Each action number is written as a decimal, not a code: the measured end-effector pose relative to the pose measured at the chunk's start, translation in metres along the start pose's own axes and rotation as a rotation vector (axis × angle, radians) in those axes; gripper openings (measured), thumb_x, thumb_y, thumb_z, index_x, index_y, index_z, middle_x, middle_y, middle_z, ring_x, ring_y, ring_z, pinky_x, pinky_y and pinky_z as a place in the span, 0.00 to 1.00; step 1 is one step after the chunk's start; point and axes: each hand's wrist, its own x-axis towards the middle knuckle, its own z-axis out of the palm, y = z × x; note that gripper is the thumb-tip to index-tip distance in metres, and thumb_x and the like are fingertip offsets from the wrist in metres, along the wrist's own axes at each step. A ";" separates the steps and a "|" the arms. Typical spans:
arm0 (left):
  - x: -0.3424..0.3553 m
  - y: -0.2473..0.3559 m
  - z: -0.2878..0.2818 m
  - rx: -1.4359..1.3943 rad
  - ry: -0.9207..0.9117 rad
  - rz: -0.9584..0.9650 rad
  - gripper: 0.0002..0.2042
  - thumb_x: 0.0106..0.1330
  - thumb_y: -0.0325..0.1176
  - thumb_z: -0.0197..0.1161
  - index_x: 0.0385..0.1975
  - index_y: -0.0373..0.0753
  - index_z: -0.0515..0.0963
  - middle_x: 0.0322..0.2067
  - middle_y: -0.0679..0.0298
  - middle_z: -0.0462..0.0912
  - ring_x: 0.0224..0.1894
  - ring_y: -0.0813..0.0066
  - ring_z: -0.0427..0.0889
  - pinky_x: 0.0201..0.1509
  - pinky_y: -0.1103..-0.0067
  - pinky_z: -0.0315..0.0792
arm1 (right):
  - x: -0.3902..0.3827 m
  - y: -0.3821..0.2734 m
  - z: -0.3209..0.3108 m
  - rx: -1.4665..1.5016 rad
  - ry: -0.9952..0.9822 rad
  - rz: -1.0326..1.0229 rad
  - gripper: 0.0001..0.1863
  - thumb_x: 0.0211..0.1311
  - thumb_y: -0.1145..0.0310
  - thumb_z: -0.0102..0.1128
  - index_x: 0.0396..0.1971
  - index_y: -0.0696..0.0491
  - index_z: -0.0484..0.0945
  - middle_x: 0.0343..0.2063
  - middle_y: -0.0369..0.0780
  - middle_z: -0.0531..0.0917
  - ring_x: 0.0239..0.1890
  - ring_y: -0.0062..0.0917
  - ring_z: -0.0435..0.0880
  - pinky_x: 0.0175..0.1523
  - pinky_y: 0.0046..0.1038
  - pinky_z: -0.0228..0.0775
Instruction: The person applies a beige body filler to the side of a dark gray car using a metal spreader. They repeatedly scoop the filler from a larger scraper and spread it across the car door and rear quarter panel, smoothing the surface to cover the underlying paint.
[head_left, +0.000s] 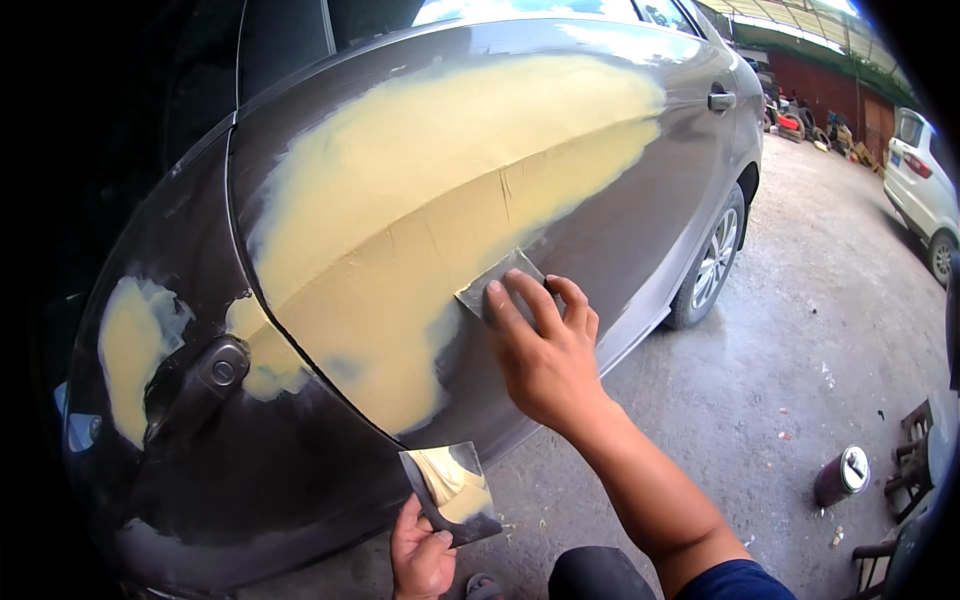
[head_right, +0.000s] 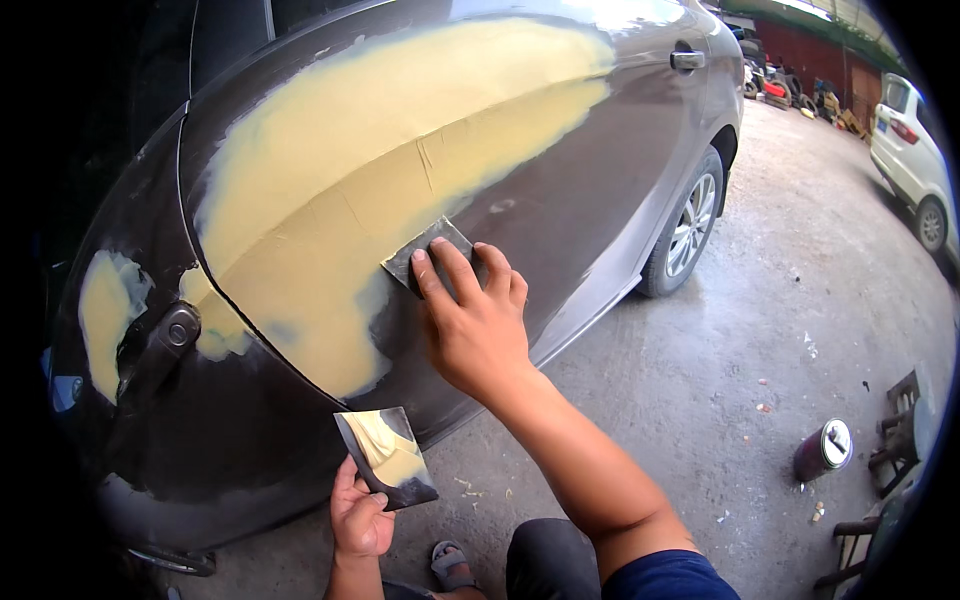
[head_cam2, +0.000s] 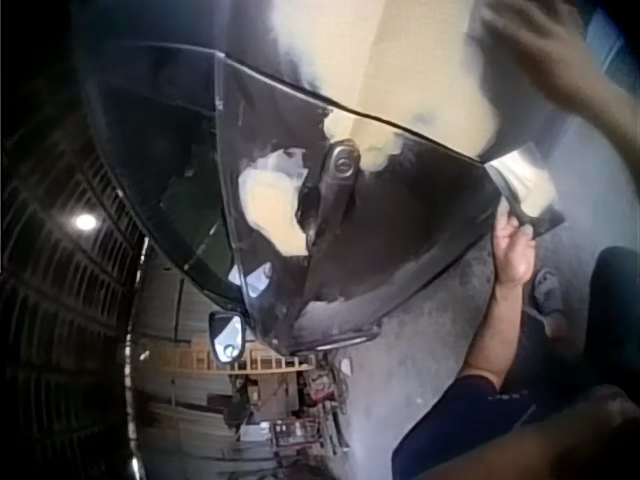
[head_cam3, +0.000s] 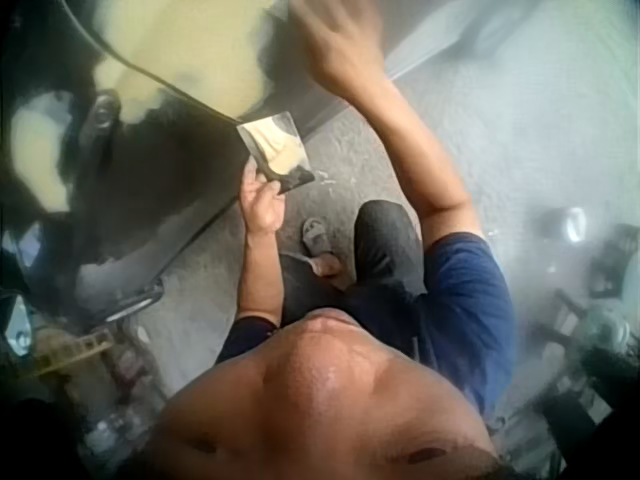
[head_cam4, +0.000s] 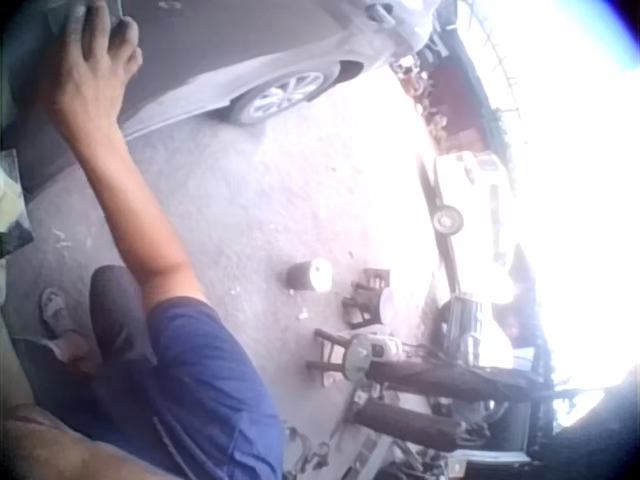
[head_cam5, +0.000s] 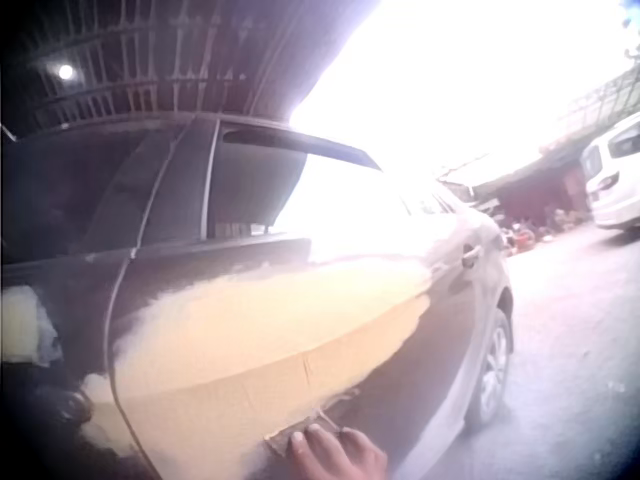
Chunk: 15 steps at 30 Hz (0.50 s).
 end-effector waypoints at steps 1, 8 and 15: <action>-0.001 0.000 -0.001 0.003 -0.012 0.000 0.37 0.51 0.13 0.42 0.68 0.29 0.53 0.59 0.44 0.71 0.62 0.53 0.72 0.66 0.60 0.67 | 0.002 0.001 -0.006 0.018 0.028 0.011 0.26 0.55 0.69 0.62 0.58 0.48 0.74 0.60 0.39 0.70 0.59 0.47 0.64 0.58 0.46 0.58; -0.007 0.003 -0.003 -0.001 -0.012 0.010 0.38 0.50 0.13 0.43 0.69 0.30 0.53 0.60 0.44 0.71 0.63 0.53 0.71 0.67 0.59 0.65 | 0.059 0.024 -0.022 0.105 0.198 0.045 0.26 0.59 0.69 0.60 0.60 0.50 0.71 0.61 0.42 0.69 0.59 0.47 0.64 0.58 0.47 0.60; -0.003 0.005 -0.005 0.001 0.012 0.022 0.38 0.50 0.14 0.42 0.69 0.32 0.52 0.59 0.43 0.71 0.63 0.52 0.71 0.67 0.58 0.65 | 0.019 0.015 -0.009 0.053 0.008 0.056 0.26 0.59 0.69 0.60 0.60 0.49 0.71 0.60 0.40 0.69 0.58 0.47 0.65 0.58 0.48 0.61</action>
